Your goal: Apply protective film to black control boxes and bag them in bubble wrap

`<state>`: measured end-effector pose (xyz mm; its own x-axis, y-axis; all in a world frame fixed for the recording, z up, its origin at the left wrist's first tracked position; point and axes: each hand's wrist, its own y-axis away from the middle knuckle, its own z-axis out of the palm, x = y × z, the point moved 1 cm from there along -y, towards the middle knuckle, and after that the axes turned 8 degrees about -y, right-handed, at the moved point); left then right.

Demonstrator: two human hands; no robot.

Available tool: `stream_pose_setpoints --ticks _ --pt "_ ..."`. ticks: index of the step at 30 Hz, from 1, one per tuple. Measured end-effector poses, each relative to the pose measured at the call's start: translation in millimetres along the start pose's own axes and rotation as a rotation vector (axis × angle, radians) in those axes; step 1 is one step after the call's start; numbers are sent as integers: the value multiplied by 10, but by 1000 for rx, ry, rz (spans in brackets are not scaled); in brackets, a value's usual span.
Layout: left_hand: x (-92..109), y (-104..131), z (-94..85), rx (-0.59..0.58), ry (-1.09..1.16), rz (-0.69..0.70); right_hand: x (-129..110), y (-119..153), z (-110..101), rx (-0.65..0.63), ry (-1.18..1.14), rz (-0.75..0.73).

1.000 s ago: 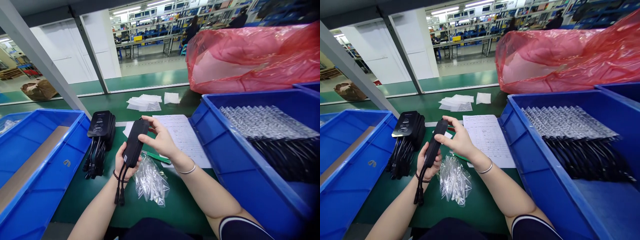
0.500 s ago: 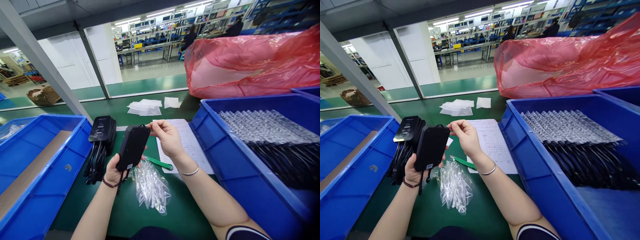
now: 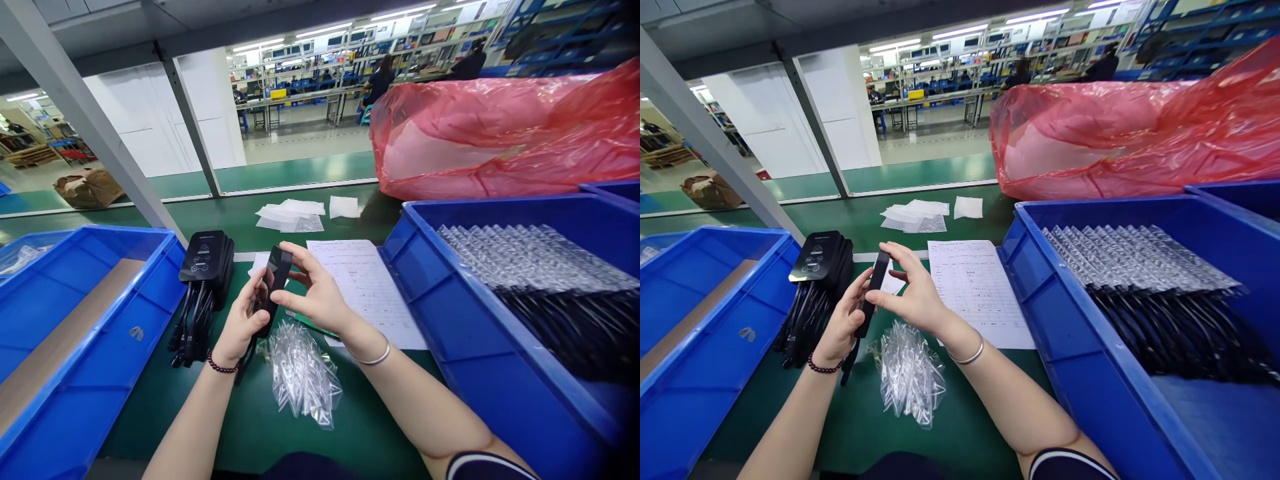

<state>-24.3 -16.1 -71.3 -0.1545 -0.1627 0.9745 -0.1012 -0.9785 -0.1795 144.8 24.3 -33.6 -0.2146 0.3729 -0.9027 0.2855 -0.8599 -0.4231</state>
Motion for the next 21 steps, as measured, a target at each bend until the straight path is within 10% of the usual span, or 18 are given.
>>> stream_pose_setpoints --ticks 8,16,21 --pt "-44 -43 21 49 286 -309 171 -158 -105 312 -349 227" --pt "-57 -119 5 218 496 -395 234 -105 -4 -16 -136 239" --pt "43 -84 93 234 725 -551 338 -99 7 74 -91 207"
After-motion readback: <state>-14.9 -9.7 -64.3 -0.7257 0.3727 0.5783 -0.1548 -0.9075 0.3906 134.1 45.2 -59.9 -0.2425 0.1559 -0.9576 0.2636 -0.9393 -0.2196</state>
